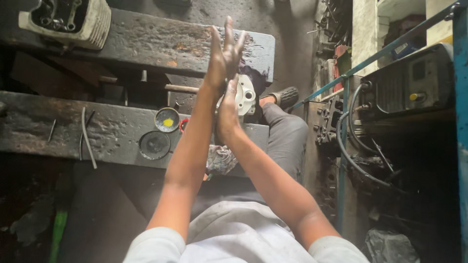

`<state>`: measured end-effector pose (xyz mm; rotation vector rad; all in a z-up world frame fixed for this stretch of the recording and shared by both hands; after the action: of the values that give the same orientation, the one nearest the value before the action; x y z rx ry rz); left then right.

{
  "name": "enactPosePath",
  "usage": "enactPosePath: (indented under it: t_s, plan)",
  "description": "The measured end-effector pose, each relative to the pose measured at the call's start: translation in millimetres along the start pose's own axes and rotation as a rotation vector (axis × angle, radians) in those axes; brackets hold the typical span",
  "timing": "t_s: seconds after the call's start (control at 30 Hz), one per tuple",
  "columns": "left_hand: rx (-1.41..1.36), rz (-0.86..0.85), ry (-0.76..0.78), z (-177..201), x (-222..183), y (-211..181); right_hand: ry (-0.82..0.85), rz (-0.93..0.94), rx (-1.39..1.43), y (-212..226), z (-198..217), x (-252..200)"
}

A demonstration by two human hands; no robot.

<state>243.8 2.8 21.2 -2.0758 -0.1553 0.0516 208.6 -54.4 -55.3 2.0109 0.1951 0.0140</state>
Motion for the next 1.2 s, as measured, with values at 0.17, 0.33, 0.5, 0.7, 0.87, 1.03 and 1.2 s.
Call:
enactPosePath:
  t_s: [0.17, 0.33, 0.5, 0.7, 0.87, 1.03, 1.2]
  plan:
    - [0.392, -0.445, -0.071, -29.6, -111.4, 3.2, -0.244, 0.013, 0.027, 33.8, 16.8, 94.7]
    - [-0.07, -0.25, -0.024, -2.8, -29.7, -2.8, -0.112, -0.064, 0.003, 9.7, 6.2, 20.6]
    - [0.013, -0.227, 0.123, -6.3, -44.5, 6.6, -0.16, -0.316, -0.018, -4.1, 5.6, 4.4]
    - [0.129, -0.241, -0.261, -5.9, -90.9, 60.5, -0.229, 0.032, -0.007, 11.3, 23.8, 96.4]
    - [-0.183, -0.187, -0.066, 22.0, 7.8, 7.4, 0.015, -0.032, -0.135, -37.5, 12.9, -17.7]
    - [0.596, -0.507, -0.138, -22.9, -121.6, 18.0, -0.258, 0.135, 0.105, 14.0, 32.9, 120.2]
    - [-0.144, -0.15, -0.049, 13.6, -29.5, 10.7, 0.026, 0.075, -0.079, -9.1, 6.9, 20.0]
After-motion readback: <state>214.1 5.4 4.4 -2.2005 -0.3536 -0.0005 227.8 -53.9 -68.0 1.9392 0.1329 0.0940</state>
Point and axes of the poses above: each hand's wrist, its own x-axis towards the middle knuckle, its own z-axis out of the back of the hand, y = z × x, the point moved 10 cm from there along x, towards the middle knuckle, and after that the axes turned 6 degrees about -y, right-handed, at the moved point
